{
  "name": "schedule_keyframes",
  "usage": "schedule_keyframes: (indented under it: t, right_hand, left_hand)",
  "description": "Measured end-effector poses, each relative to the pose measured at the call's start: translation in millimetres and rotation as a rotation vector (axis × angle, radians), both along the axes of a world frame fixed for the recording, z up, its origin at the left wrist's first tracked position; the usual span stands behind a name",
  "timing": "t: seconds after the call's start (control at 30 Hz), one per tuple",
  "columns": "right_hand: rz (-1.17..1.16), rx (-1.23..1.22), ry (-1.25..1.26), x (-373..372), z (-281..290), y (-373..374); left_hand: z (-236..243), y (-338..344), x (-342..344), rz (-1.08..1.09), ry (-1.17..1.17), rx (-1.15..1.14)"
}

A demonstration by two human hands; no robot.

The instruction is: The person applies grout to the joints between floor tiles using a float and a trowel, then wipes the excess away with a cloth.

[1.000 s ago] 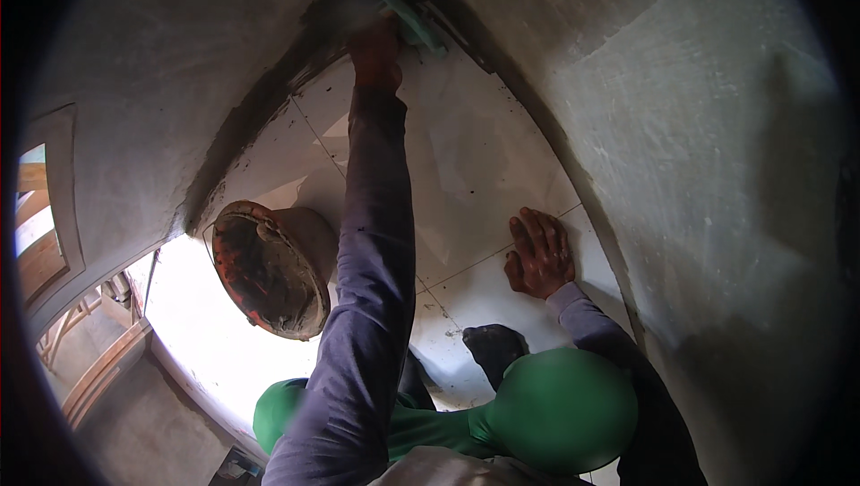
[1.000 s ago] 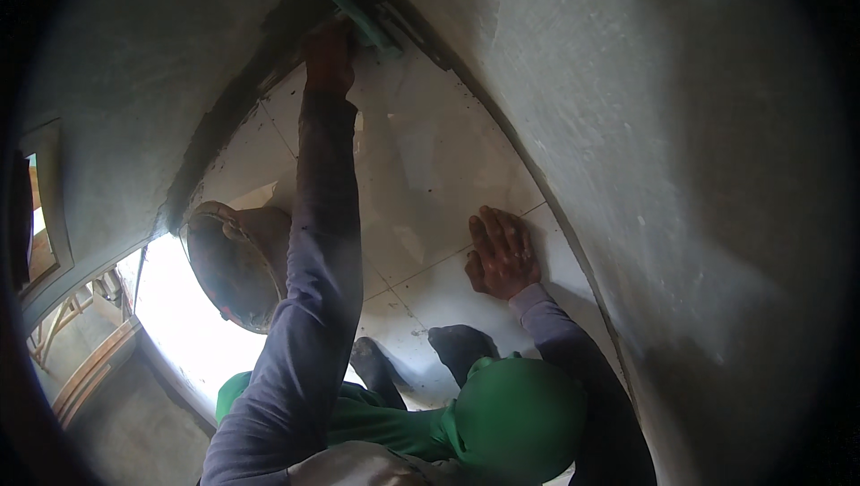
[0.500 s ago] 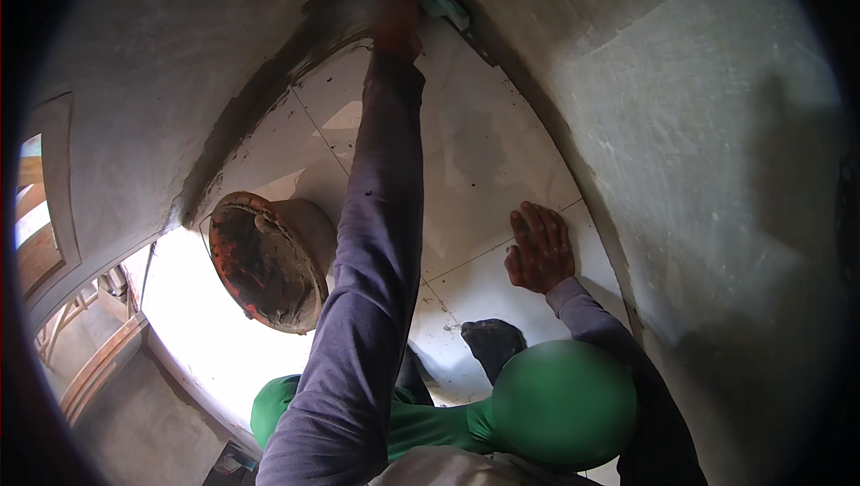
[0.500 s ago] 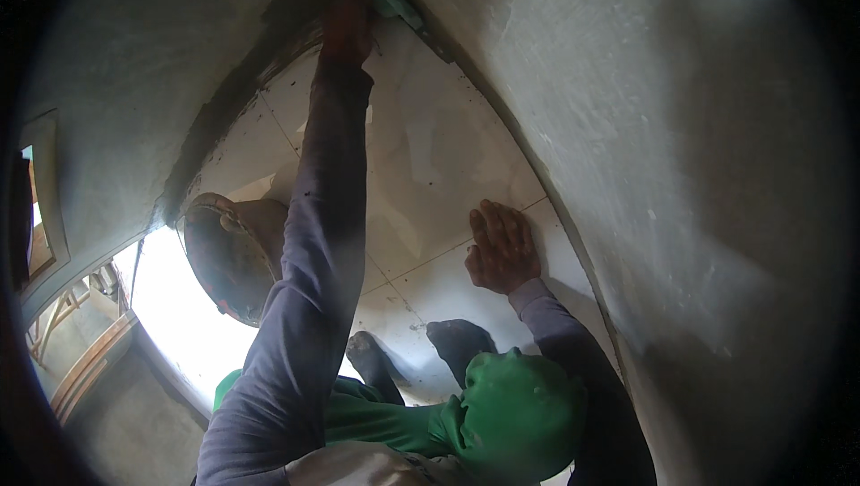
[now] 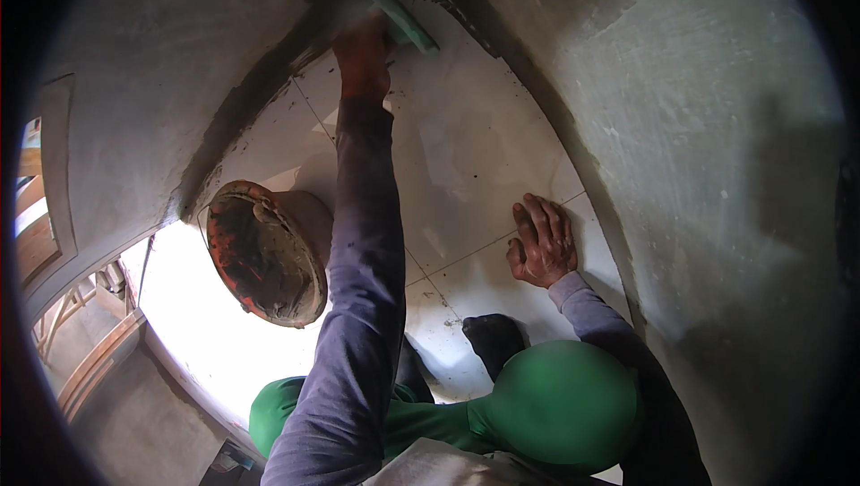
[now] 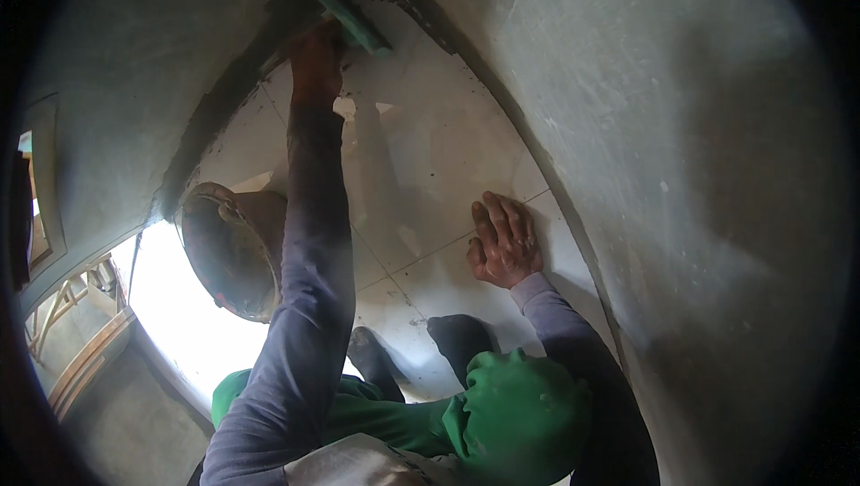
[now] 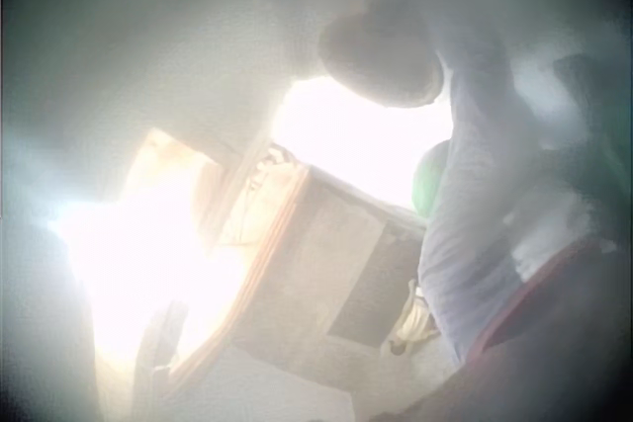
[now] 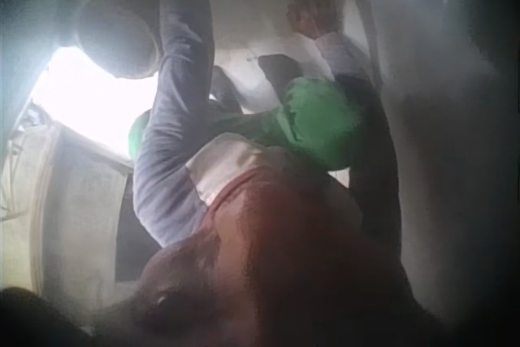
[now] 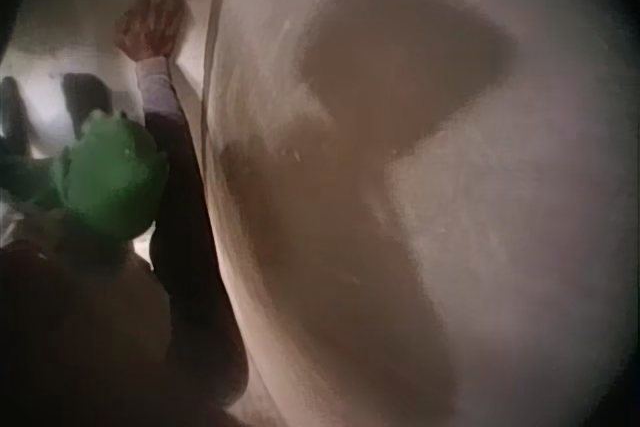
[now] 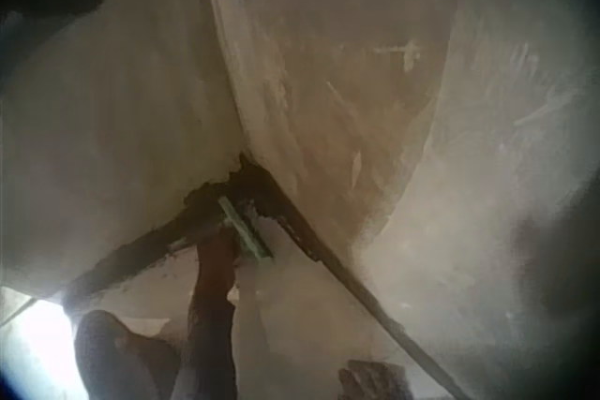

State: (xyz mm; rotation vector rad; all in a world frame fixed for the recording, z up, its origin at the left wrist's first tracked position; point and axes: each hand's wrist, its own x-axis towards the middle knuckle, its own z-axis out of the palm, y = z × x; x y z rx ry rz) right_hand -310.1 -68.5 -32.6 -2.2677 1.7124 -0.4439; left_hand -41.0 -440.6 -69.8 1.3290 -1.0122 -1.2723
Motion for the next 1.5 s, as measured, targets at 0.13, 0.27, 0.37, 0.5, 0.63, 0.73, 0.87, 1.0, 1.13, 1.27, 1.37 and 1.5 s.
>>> schedule_keyframes:
  t: [0.13,0.27,0.37,0.5,0.63,0.73,0.87,1.0,1.13,1.27,1.37,1.5]
  right_hand:
    - [0.013,-0.013,-0.043,9.4,3.6,-7.0]
    - [-0.001,0.039,-0.004,-5.1,-7.6,3.8]
    - [-0.006,0.012,0.015,-9.4,-5.3,3.8]
    - [0.006,0.021,0.003,-0.3,-1.6,-0.1]
    - [0.017,-0.008,0.017,-0.5,-1.6,-1.1]
    - [0.029,-0.007,-0.016,6.9,-5.1,-3.0]
    - [-0.011,0.053,0.011,-13.1,-7.0,6.4]
    - [-0.014,0.038,-0.001,-8.5,-3.1,4.4]
    - [-0.006,0.024,-0.020,-4.4,-0.2,-1.7]
    - [-0.006,0.061,-0.012,-1.9,-2.5,2.1]
    - [0.001,0.005,-0.017,1.6,-4.6,1.4]
    - [0.000,0.036,-0.054,4.5,-4.2,3.1]
  left_hand:
    - [-68.0,-53.4,8.8,-0.072,-0.476,-0.545]
    - [-66.7,-50.8,-51.3,-0.044,-0.058,-0.521]
    - [-37.5,-51.6,-78.2,-0.047,0.129,-0.155]
    - [-33.5,-66.3,-47.7,-0.260,-0.608,-0.409]
    - [-34.2,-68.4,-48.2,-0.219,-0.968,-0.761]
    - [-22.3,-74.6,-24.4,-0.079,-0.973,-1.043]
    - [81.2,-42.5,-66.2,-0.234,-1.234,-0.507]
    - [125.9,-9.7,-56.0,-0.147,-0.182,-0.247]
    - [31.1,-31.7,-46.0,-0.041,-0.123,-0.202]
    - [-31.1,-58.3,-27.0,-0.188,-0.564,-0.665]
    - [-44.4,-68.0,-31.5,-0.208,-0.917,-0.978]
    - [-48.5,-38.9,-49.0,-0.148,-1.103,-1.010]
